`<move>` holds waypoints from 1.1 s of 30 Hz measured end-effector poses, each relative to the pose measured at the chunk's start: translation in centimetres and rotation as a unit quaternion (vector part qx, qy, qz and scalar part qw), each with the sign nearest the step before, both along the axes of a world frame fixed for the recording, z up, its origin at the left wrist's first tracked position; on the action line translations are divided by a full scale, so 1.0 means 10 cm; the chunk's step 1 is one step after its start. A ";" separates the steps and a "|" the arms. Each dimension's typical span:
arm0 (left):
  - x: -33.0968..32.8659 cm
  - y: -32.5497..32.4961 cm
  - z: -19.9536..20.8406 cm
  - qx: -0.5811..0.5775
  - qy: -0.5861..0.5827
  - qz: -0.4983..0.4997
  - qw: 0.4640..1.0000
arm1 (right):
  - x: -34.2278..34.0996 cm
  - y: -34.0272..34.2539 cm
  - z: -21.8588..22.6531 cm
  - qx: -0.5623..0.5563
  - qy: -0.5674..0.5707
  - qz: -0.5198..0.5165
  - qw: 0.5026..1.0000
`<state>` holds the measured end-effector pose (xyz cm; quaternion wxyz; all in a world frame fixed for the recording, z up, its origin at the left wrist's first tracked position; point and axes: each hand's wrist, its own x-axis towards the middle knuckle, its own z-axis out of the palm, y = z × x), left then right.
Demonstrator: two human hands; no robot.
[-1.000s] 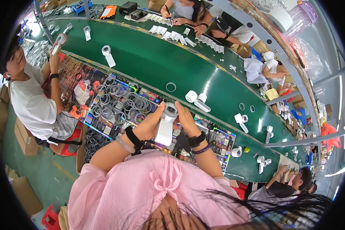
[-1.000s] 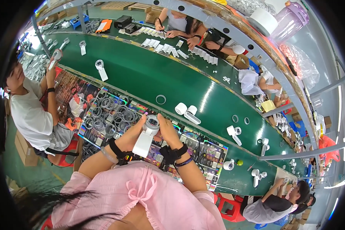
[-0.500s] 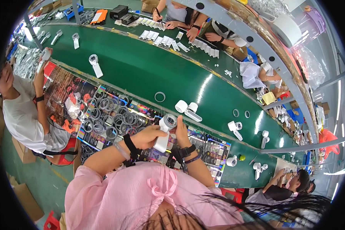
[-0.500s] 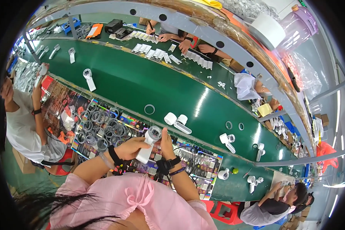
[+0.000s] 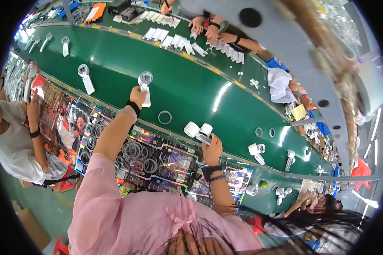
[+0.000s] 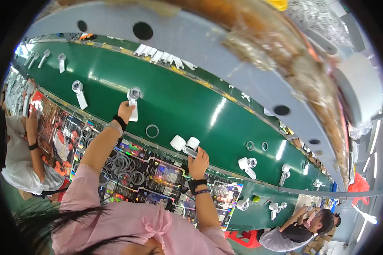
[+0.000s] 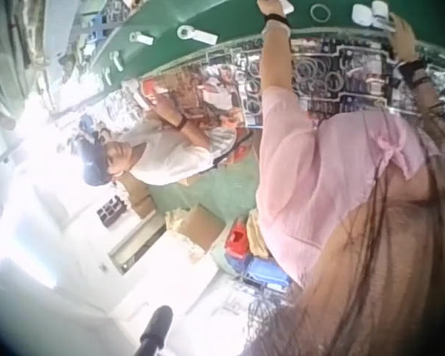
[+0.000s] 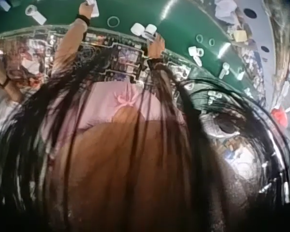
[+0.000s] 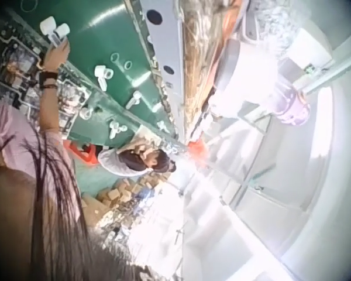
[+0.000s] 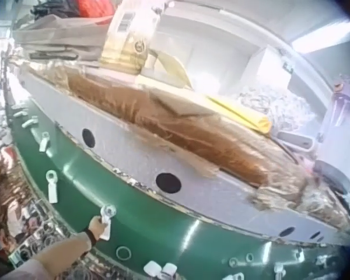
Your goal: Manually assemble and inspect small plastic and electronic parts for a handle-like device on an assembly line.
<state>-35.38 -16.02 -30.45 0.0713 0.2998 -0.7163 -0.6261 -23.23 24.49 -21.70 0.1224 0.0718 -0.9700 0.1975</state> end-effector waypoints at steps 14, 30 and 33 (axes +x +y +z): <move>1.40 1.55 1.37 0.429 -0.192 -0.123 0.874 | 0.37 -0.48 0.41 -0.151 -0.129 0.091 0.976; 2.55 1.67 2.40 0.503 0.100 -0.248 0.822 | 0.98 -0.67 1.77 -0.324 -0.046 0.284 0.901; 2.68 1.72 2.56 0.532 0.090 -0.231 0.809 | 1.03 -0.72 1.81 -0.356 -0.024 0.305 0.883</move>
